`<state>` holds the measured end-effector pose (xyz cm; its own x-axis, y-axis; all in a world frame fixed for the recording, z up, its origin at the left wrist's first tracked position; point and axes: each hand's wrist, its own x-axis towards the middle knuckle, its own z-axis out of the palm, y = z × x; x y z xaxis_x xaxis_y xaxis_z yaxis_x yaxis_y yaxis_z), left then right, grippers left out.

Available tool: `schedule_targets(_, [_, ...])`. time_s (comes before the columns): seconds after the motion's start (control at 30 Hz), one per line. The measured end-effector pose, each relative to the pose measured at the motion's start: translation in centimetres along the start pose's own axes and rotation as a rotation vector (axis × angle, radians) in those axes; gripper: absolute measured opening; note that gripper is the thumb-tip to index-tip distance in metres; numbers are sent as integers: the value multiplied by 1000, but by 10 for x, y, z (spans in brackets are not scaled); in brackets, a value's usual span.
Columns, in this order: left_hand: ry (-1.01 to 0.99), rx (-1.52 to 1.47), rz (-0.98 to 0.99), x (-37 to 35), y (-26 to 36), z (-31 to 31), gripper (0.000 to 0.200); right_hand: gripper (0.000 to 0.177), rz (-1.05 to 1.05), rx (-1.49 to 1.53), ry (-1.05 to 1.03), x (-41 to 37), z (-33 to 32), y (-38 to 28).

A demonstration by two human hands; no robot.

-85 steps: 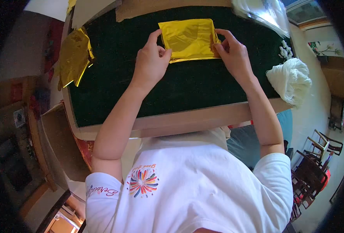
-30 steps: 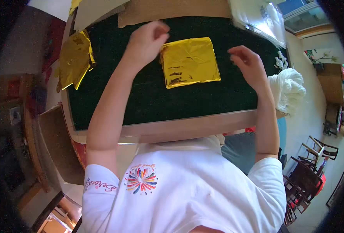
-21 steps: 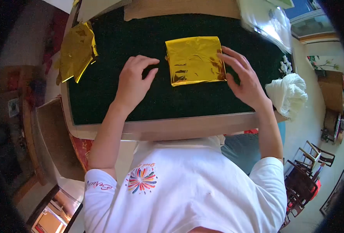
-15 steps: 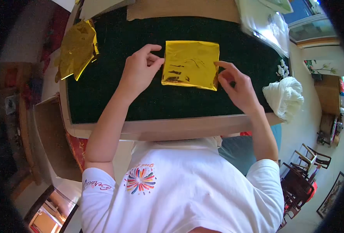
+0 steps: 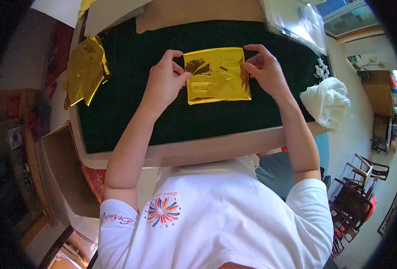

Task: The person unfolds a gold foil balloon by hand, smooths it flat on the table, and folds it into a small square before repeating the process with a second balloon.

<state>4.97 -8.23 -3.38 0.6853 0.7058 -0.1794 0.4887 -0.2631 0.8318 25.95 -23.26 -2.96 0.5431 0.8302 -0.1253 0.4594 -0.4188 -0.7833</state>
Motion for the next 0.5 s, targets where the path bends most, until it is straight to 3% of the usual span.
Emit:
schedule_targets(0.07, [21, 28, 40, -3, 3, 0, 46, 34, -3, 52, 17, -1, 2, -1])
schedule_targets(0.17, [-15, 106, -67, -9, 20, -4, 41, 28, -46, 29, 99, -5, -7, 12])
schedule_targets(0.23, [251, 501, 301, -8, 19, -3, 40, 18, -55, -3, 157, -12, -18, 17])
schedule_targets(0.27, [244, 500, 303, -4, 21, 1, 40, 18, -48, -3, 160, -18, -21, 15])
schedule_targets(0.33, [207, 623, 676, 10, 32, 16, 39, 16, 91, 2, -38, -28, -24, 12])
schedule_targets(0.5, [22, 833, 736, 16, 30, 64, 60, 20, -45, -26, -24, -41, -23, 13])
